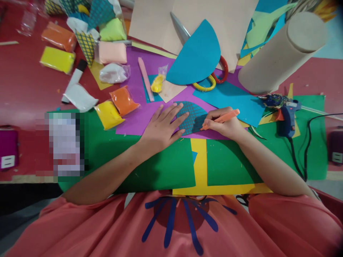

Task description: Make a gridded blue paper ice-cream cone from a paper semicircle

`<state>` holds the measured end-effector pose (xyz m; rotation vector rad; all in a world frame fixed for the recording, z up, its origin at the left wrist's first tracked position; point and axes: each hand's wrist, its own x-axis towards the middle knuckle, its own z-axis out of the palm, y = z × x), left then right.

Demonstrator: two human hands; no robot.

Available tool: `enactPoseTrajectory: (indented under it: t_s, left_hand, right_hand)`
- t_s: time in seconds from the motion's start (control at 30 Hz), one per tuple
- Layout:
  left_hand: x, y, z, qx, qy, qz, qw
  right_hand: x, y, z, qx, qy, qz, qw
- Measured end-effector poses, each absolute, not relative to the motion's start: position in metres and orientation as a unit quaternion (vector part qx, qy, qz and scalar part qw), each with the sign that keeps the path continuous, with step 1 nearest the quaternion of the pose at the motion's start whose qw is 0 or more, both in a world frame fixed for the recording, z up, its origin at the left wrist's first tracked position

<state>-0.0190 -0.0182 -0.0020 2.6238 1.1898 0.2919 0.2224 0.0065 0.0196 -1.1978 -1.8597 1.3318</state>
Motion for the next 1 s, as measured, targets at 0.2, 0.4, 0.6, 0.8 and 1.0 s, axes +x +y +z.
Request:
enactPoseTrajectory:
  t_s: [0.2, 0.4, 0.6, 0.8, 1.0]
  left_hand:
    - [-0.0183, -0.0182, -0.0001, 0.9, 0.407, 0.094, 0.124]
    - [-0.0188, -0.018, -0.0021, 0.9, 0.406, 0.1, 0.123]
    - [-0.0184, -0.0186, 0.0007, 0.904, 0.399, 0.101, 0.113]
    - [-0.0179, -0.0205, 0.0068, 0.922, 0.35, 0.105, 0.131]
    - [-0.0183, -0.0217, 0.0052, 0.94, 0.297, 0.115, 0.121]
  right_hand:
    - [0.2225, 0.0057, 0.0199, -0.438, -0.697, 0.495, 0.277]
    - [0.2237, 0.0077, 0.0191, -0.452, -0.648, 0.53, 0.307]
    - [0.2244, 0.0093, 0.0151, -0.503, -0.548, 0.541, 0.392]
    - [0.2219, 0.0062, 0.0132, -0.51, -0.579, 0.488, 0.408]
    - [0.2202, 0.0059, 0.0127, -0.51, -0.613, 0.461, 0.389]
